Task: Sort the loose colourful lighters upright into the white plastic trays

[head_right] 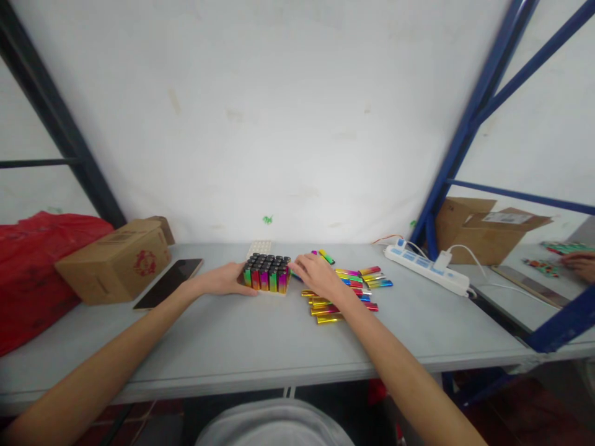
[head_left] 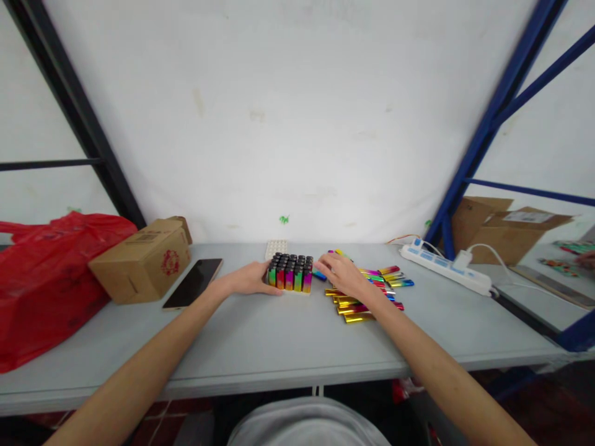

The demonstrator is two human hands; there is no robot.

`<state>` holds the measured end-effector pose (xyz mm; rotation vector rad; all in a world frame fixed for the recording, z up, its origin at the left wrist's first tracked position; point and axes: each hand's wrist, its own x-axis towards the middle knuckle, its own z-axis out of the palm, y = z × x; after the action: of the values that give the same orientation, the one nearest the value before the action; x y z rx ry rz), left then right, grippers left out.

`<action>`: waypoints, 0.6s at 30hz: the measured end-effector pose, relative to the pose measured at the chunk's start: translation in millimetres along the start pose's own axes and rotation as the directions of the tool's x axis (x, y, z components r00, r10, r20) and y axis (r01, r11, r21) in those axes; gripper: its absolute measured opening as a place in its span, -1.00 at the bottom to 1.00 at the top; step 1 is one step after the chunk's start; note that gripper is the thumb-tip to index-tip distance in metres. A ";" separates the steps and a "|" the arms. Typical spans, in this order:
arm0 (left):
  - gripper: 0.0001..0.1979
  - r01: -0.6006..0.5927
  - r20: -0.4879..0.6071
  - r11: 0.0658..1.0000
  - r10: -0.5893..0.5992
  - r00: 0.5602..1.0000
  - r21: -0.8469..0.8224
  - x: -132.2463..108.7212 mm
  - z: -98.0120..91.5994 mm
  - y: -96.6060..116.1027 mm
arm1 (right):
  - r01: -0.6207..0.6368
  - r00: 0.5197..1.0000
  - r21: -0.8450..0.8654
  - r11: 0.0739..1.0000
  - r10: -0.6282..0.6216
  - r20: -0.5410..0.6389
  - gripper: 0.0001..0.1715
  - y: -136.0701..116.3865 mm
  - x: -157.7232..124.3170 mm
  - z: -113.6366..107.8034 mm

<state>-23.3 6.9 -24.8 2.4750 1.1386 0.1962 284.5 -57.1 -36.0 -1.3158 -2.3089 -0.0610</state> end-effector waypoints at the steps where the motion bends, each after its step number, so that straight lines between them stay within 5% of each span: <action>1: -0.23 -0.003 -0.007 1.000 0.003 1.000 0.003 -0.1 -0.1 0.0 | 0.014 1.000 -0.016 1.000 -0.014 -0.022 -0.50 8.7 -0.7 2.5; 9: -0.33 -0.060 -0.070 0.998 0.060 0.996 -0.006 2.9 5.2 0.8 | 0.015 0.972 -0.122 0.992 0.014 0.233 -0.55 51.5 11.5 24.6; 18: -0.22 0.093 -0.290 0.934 0.012 0.957 0.345 21.9 29.9 19.9 | -0.314 0.923 -0.246 0.917 0.355 0.146 -0.59 57.1 9.6 18.1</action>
<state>13.6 2.6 -44.5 2.8028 1.4562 0.3799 320.3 -13.9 -58.9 -1.8906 -2.2387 -0.0827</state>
